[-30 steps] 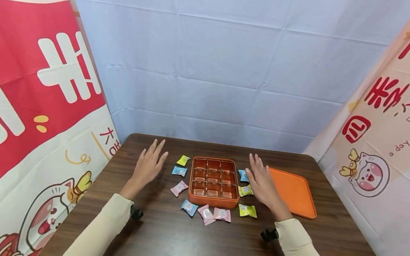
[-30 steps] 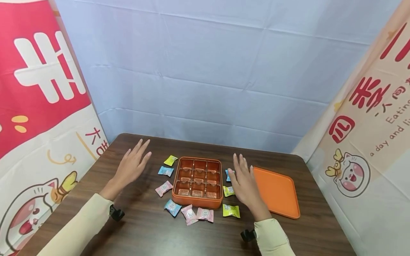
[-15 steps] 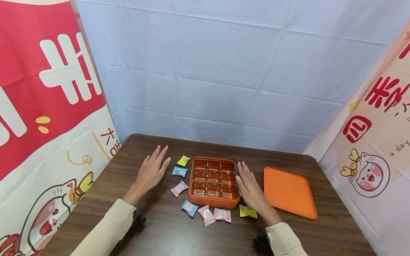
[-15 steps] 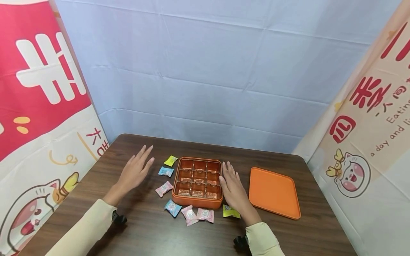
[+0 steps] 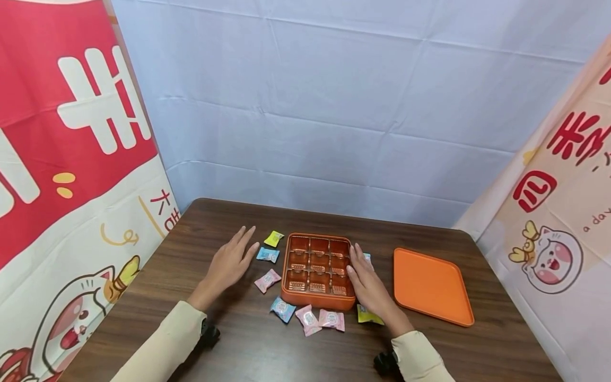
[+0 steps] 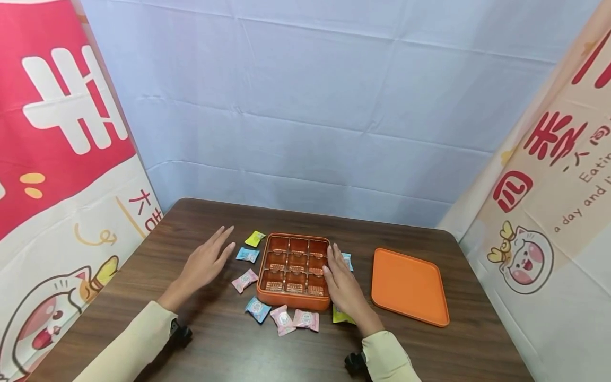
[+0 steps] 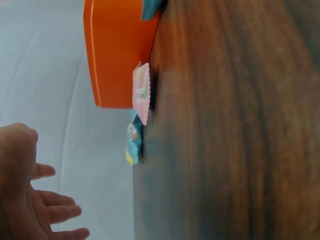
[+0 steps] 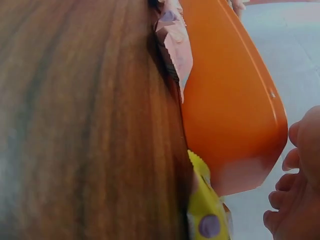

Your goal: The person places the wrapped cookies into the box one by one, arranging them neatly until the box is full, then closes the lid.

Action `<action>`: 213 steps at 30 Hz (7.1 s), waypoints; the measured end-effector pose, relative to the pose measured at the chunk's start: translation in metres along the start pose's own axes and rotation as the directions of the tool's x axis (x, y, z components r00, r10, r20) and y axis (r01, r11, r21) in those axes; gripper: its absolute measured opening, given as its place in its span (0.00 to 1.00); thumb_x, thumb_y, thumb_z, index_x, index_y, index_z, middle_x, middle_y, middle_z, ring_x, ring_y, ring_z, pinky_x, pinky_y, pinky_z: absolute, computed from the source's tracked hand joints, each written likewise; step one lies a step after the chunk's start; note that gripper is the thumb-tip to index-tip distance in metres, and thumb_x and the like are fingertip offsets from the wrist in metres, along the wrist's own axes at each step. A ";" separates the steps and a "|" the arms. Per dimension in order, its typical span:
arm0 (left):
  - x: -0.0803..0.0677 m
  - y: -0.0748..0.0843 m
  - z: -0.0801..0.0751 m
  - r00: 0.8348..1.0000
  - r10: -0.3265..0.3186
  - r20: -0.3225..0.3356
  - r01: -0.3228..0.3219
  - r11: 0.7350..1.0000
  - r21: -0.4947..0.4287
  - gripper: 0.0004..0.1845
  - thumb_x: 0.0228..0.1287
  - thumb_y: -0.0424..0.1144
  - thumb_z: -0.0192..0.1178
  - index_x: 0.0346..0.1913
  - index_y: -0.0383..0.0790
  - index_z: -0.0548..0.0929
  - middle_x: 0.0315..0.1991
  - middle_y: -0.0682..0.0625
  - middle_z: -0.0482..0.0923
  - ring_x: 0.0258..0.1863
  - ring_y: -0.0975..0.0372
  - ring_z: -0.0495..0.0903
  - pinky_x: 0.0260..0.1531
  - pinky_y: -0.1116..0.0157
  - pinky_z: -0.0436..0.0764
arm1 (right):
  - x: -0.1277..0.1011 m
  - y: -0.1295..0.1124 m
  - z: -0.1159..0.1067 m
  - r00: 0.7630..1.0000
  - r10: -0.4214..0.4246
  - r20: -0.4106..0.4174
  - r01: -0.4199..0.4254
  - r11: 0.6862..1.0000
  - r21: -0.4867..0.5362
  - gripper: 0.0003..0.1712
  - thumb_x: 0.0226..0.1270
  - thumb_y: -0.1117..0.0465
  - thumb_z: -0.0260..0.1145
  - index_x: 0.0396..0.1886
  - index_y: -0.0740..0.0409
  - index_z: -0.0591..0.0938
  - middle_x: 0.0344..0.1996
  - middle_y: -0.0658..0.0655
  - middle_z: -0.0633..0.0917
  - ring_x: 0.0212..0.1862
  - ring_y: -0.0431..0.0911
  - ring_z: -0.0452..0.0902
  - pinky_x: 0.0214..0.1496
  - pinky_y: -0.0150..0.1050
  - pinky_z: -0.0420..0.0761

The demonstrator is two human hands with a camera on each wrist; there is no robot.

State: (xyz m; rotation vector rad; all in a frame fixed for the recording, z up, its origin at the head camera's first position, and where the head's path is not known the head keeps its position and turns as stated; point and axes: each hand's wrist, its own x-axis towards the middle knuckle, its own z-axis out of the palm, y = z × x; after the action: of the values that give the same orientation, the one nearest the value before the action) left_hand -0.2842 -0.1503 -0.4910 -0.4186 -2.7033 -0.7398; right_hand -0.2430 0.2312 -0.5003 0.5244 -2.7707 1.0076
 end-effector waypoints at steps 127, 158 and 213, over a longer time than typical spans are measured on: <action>-0.001 0.006 0.017 0.925 -0.224 0.306 0.379 0.551 -0.744 0.14 0.67 0.25 0.65 0.53 0.21 0.84 0.42 0.32 0.86 0.34 0.56 0.89 0.37 0.62 0.88 | -0.004 0.001 0.008 0.999 0.032 0.042 -0.032 0.999 0.004 0.38 0.83 0.43 0.48 0.81 0.61 0.55 0.81 0.52 0.45 0.79 0.56 0.50 0.75 0.62 0.59; 0.038 0.013 0.014 0.863 -0.216 0.456 0.495 0.186 -0.849 0.20 0.70 0.26 0.62 0.60 0.16 0.75 0.39 0.40 0.86 0.37 0.57 0.89 0.45 0.65 0.86 | -0.003 0.004 0.005 0.999 0.022 0.035 -0.021 1.000 -0.006 0.37 0.84 0.46 0.47 0.80 0.62 0.55 0.81 0.52 0.44 0.79 0.54 0.48 0.76 0.60 0.58; 0.075 0.028 0.033 0.818 -0.209 0.536 0.574 0.237 -0.784 0.22 0.70 0.26 0.62 0.64 0.22 0.75 0.56 0.32 0.81 0.46 0.56 0.88 0.60 0.53 0.77 | -0.003 0.000 0.005 0.999 0.032 0.043 -0.032 0.999 0.001 0.37 0.84 0.45 0.48 0.81 0.61 0.54 0.82 0.51 0.44 0.79 0.56 0.49 0.76 0.61 0.58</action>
State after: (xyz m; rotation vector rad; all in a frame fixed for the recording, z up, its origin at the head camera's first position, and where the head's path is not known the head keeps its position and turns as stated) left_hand -0.3496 -0.0948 -0.4777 -0.0015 -2.2917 -2.6574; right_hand -0.2402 0.2288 -0.5054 0.5096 -2.8250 1.0171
